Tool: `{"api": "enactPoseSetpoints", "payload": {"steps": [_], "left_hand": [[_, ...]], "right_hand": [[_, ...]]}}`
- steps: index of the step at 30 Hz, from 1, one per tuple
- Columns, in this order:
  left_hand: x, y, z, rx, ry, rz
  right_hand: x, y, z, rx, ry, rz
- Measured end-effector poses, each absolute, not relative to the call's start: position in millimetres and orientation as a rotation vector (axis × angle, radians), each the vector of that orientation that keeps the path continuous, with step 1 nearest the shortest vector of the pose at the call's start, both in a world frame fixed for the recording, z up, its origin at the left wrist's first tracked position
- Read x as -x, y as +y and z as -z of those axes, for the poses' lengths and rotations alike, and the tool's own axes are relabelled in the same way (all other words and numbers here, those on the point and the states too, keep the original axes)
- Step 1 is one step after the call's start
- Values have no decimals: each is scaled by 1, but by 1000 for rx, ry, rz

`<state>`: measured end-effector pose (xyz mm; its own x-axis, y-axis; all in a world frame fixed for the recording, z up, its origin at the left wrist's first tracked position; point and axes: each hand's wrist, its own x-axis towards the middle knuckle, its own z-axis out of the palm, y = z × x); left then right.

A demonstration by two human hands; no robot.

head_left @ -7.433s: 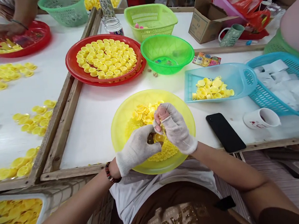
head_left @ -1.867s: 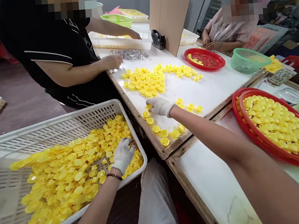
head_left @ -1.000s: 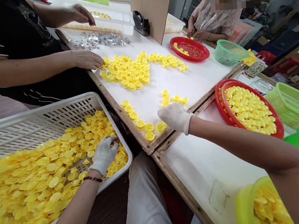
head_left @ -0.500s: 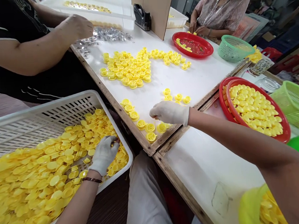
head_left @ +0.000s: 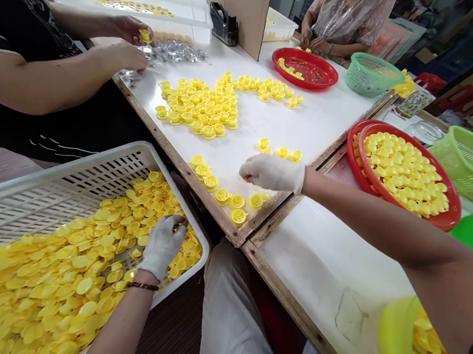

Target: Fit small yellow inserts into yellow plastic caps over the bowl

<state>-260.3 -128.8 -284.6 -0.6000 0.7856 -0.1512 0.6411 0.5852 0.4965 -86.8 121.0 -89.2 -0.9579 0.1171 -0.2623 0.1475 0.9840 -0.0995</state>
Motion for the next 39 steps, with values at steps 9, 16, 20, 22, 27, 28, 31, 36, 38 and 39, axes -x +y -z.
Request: {"api": "enactPoseSetpoints", "payload": {"steps": [9,16,20,22,27,28,31,36,38,39], "left_hand": [[262,-129,286,-1140,2448,-573],[259,-130,283,-1145,2444,-595],[257,-132,284,-1169,2448,-614],[258,-132,285,-1175,2450,-619],[257,-133,285,-1174,2449,-612],[257,-133,285,-1174,2447,-610],[256,-133,284,-1170,2442,-608],[256,-133,282,-1164,2441,-602],[256,-133,283,-1164,2439,-603],[256,-134,283,-1165,2436,-604]], "right_hand": [[86,135,83,-362,2905,106],[84,88,85,-80,2977,319],[101,83,96,-87,3040,206],[112,86,101,-157,3105,207],[136,93,114,-217,3062,347],[140,93,117,-262,3037,381],[150,92,122,-380,2953,512],[165,93,124,-469,2921,659],[170,93,125,-488,2947,689],[172,94,125,-493,2967,702]]}}
